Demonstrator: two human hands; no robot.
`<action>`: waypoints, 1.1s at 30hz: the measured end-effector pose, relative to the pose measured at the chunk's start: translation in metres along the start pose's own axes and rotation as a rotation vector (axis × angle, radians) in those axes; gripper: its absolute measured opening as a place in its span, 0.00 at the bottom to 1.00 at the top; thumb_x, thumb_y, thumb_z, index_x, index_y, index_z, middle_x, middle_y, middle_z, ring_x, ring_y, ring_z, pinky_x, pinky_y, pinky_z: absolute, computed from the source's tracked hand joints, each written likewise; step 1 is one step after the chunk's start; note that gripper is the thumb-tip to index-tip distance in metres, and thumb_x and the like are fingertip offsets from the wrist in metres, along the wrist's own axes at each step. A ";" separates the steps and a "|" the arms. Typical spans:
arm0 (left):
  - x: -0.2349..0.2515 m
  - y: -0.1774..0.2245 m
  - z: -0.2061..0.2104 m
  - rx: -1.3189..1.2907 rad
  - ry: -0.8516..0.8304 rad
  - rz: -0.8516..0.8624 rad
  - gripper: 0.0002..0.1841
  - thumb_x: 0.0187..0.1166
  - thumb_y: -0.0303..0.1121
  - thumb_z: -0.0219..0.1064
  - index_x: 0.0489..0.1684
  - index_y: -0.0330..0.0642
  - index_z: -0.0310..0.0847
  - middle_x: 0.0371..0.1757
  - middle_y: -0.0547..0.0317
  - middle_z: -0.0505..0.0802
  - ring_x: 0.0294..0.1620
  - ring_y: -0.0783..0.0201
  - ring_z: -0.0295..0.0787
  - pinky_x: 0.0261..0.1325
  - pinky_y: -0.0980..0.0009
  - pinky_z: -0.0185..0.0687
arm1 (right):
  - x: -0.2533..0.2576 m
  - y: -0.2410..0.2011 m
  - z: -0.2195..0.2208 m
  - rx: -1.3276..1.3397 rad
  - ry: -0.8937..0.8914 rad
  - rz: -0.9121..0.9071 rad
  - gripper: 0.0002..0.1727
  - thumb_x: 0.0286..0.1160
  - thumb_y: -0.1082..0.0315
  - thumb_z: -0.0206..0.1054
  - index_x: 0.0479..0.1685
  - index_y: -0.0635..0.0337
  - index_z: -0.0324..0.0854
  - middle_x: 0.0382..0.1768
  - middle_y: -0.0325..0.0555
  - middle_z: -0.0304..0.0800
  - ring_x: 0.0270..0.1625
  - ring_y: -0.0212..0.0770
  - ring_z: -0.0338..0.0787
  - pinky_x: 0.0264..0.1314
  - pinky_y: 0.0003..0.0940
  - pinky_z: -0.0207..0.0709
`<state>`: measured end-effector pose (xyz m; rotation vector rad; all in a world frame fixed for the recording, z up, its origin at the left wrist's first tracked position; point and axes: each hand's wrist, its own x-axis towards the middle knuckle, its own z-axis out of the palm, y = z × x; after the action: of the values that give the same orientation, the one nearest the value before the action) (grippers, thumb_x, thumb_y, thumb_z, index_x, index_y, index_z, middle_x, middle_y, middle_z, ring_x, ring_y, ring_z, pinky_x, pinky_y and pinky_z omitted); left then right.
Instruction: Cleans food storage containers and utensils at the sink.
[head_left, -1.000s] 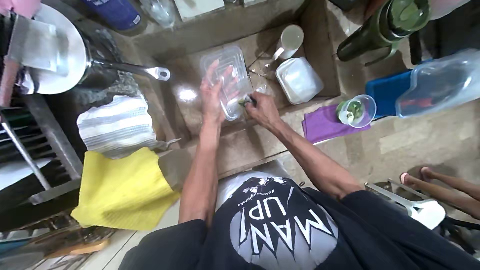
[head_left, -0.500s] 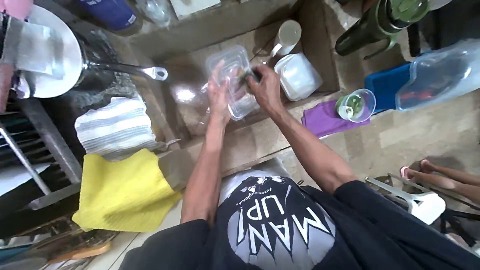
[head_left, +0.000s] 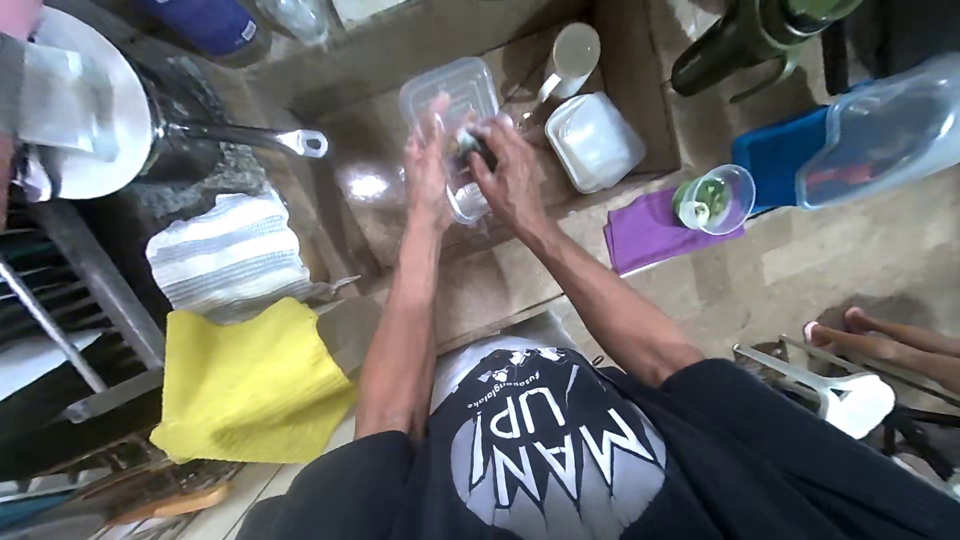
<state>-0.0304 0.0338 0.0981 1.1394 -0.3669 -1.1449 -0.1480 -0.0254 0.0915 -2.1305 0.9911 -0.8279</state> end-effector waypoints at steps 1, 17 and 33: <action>0.003 0.004 -0.005 0.010 -0.019 0.025 0.23 0.97 0.40 0.40 0.84 0.43 0.64 0.63 0.49 0.93 0.54 0.54 0.95 0.49 0.59 0.94 | -0.007 0.006 -0.001 0.003 -0.011 0.023 0.15 0.73 0.73 0.69 0.57 0.63 0.90 0.56 0.56 0.91 0.58 0.48 0.91 0.64 0.44 0.84; 0.019 0.001 0.006 0.019 0.099 -0.014 0.22 0.97 0.39 0.42 0.84 0.41 0.61 0.64 0.41 0.91 0.50 0.43 0.96 0.45 0.52 0.97 | -0.045 0.014 -0.007 0.023 -0.233 -0.146 0.09 0.73 0.72 0.65 0.42 0.61 0.92 0.41 0.48 0.95 0.48 0.48 0.90 0.55 0.46 0.80; -0.003 0.009 -0.005 0.090 0.132 0.101 0.17 0.92 0.28 0.53 0.76 0.34 0.66 0.54 0.48 0.94 0.45 0.53 0.98 0.43 0.56 0.98 | -0.048 0.055 -0.050 0.249 0.152 0.297 0.15 0.79 0.71 0.62 0.62 0.67 0.80 0.50 0.52 0.91 0.50 0.40 0.92 0.56 0.40 0.88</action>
<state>-0.0232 0.0389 0.1042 1.2539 -0.3722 -0.9682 -0.2329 -0.0282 0.0666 -1.6817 1.1805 -0.9196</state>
